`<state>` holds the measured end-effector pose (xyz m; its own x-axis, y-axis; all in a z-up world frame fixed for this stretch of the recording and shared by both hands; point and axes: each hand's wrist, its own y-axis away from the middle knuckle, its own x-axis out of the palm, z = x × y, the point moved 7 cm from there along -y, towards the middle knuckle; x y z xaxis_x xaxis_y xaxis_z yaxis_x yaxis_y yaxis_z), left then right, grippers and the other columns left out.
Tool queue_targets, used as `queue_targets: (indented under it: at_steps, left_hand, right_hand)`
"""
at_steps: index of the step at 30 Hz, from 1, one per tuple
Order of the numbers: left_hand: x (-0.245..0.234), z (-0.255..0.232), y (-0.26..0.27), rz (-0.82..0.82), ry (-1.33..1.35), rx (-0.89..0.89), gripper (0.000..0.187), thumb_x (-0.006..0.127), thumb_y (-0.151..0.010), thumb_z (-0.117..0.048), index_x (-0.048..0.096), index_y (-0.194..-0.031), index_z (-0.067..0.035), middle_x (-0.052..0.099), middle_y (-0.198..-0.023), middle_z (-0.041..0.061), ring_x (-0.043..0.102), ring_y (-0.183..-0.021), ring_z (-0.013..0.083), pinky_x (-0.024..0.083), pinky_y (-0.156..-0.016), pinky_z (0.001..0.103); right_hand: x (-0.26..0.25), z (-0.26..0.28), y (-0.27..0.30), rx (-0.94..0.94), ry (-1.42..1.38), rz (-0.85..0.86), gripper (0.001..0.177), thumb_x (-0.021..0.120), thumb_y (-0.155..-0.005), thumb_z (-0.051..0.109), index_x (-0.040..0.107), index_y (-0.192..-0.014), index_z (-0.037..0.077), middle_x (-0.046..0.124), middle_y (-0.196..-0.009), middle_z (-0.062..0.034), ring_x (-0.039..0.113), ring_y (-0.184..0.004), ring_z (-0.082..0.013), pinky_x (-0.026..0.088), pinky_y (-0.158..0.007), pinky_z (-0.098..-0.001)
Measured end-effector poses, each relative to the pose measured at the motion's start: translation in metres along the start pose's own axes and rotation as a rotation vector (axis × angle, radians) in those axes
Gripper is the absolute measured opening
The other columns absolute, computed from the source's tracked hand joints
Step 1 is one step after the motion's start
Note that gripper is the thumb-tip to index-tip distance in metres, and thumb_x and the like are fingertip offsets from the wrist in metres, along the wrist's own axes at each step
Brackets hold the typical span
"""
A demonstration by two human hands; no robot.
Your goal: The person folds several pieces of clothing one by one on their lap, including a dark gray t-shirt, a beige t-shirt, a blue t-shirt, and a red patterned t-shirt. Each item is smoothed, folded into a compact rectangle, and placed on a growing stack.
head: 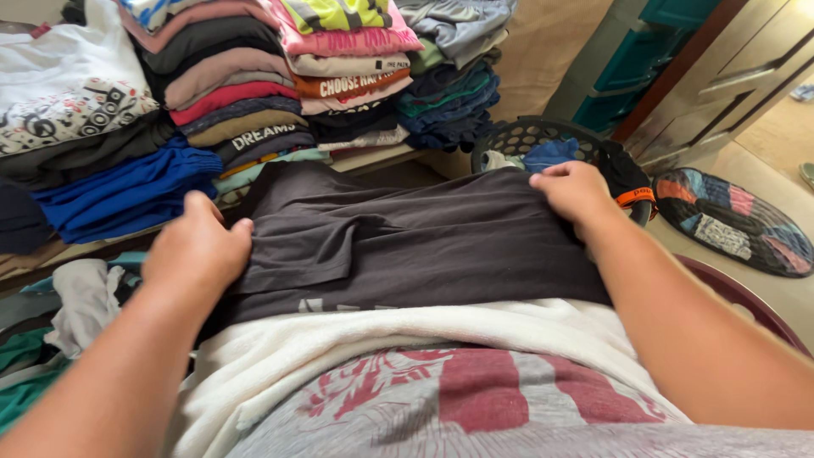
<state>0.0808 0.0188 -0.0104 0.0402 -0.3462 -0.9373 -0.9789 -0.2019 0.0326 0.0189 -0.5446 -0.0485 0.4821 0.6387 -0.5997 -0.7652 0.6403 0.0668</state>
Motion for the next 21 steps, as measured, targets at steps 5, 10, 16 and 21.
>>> queue_targets:
  at_steps: [5,10,16,21]
  left_hand:
    - [0.01,-0.026,-0.079,0.028,0.124,0.057,0.057,0.065,-0.097,-0.054,0.066,-0.124,-0.004,0.068,-0.124,0.025,0.065,-0.117,0.0427,0.05,-0.098,0.051]
    - [0.097,-0.03,-0.152,0.307,0.475,-0.229,0.069,0.061,-0.1,-0.059,0.065,-0.129,0.003,0.064,-0.132,0.023,0.061,-0.122,0.0392,0.046,-0.1,0.052]
    - [0.111,-0.056,-0.191,0.149,0.444,-0.028,0.049,0.069,-0.097,-0.041,0.063,-0.129,-0.004,0.068,-0.127,0.019,0.066,-0.111,0.0363,0.051,-0.089,0.048]
    - [0.061,-0.039,-0.189,-0.118,0.773,-0.245,0.044,0.07,-0.094,-0.039,0.061,-0.131,-0.018,0.067,-0.128,0.01,0.065,-0.113,0.031,0.05,-0.092,0.045]
  right_hand:
    - [0.018,-0.068,-0.07,0.382,-0.284,0.176,0.042,0.064,-0.099,0.035,0.068,-0.12,-0.002,0.073,-0.113,-0.0125,0.071,-0.095,-0.023,0.059,-0.089,-0.0428]
    - [0.043,-0.119,-0.115,0.74,-0.405,0.244,0.052,0.067,-0.102,0.043,0.061,-0.129,0.0,0.064,-0.118,-0.0079,0.067,-0.097,-0.0217,0.057,-0.09,-0.0455]
    - [0.033,-0.126,-0.158,0.682,-0.649,0.302,0.029,0.048,-0.104,0.021,0.061,-0.125,0.005,0.069,-0.131,-0.0155,0.071,-0.107,-0.0285,0.056,-0.1,-0.0512]
    - [-0.003,-0.12,-0.152,0.703,-0.951,0.259,0.032,0.045,-0.103,0.019,0.062,-0.123,0.001,0.071,-0.13,-0.0174,0.069,-0.119,-0.0322,0.048,-0.108,-0.0524]
